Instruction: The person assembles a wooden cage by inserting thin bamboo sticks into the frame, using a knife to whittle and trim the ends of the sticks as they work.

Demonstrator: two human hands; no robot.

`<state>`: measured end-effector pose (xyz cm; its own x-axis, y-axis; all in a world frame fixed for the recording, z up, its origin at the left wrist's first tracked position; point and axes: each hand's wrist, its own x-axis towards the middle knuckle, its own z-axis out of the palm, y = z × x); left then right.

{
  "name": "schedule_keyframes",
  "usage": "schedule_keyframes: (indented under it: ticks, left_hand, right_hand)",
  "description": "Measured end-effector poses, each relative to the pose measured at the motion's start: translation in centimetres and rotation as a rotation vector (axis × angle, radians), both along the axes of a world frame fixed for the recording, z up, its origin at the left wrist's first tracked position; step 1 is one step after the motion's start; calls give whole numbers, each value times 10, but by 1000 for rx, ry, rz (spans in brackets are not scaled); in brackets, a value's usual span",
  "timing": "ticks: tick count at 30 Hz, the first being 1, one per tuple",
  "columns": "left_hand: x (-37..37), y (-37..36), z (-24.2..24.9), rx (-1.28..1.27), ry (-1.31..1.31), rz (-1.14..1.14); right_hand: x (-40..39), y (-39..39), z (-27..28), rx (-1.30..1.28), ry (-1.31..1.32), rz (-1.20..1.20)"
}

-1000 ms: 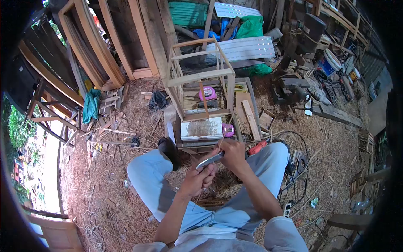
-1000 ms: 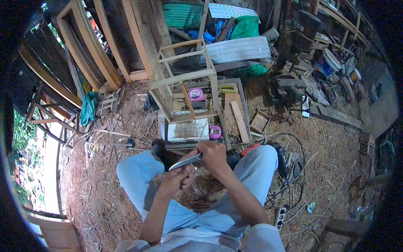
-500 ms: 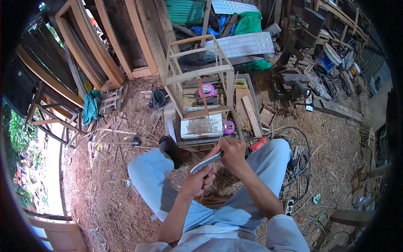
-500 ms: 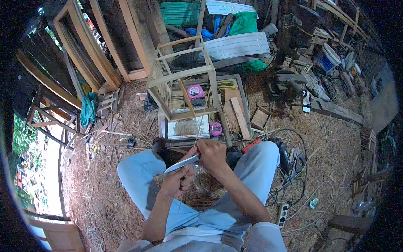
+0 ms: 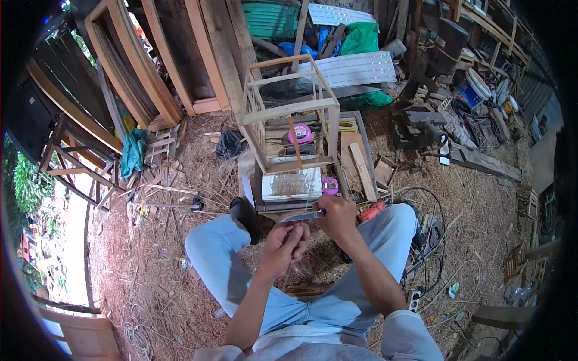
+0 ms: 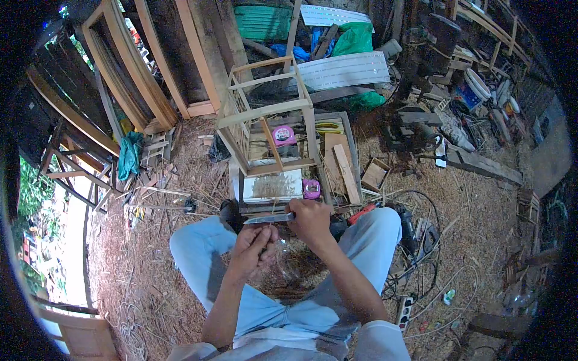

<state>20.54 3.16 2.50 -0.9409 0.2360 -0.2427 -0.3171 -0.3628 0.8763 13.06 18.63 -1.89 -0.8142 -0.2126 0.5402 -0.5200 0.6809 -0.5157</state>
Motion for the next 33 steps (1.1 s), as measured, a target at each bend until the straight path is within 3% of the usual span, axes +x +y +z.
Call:
schedule_keyframes:
  ticks: [6,14,17,19,25,30,33]
  left_hand:
    - [2,4,1,35,-58,-36]
    - [11,6,-17,66,-66,-57]
    - [18,5,-5,83,-99,-69]
    - [25,7,-3,74,-135,-75]
    - [29,13,5,134,-88,-64]
    - [4,7,18,77,-102,-19]
    - [3,7,9,-28,-31,-41]
  right_hand:
    - [9,-9,4,-35,29,119]
    - [4,-10,-14,-27,61,-9]
    - [0,-3,-8,-31,28,-72]
    - [-20,18,-11,3,-90,-392]
    - [-19,20,-13,14,-100,-297]
    - [-13,9,-8,-33,9,-216]
    - [-18,15,-7,20,-57,-225]
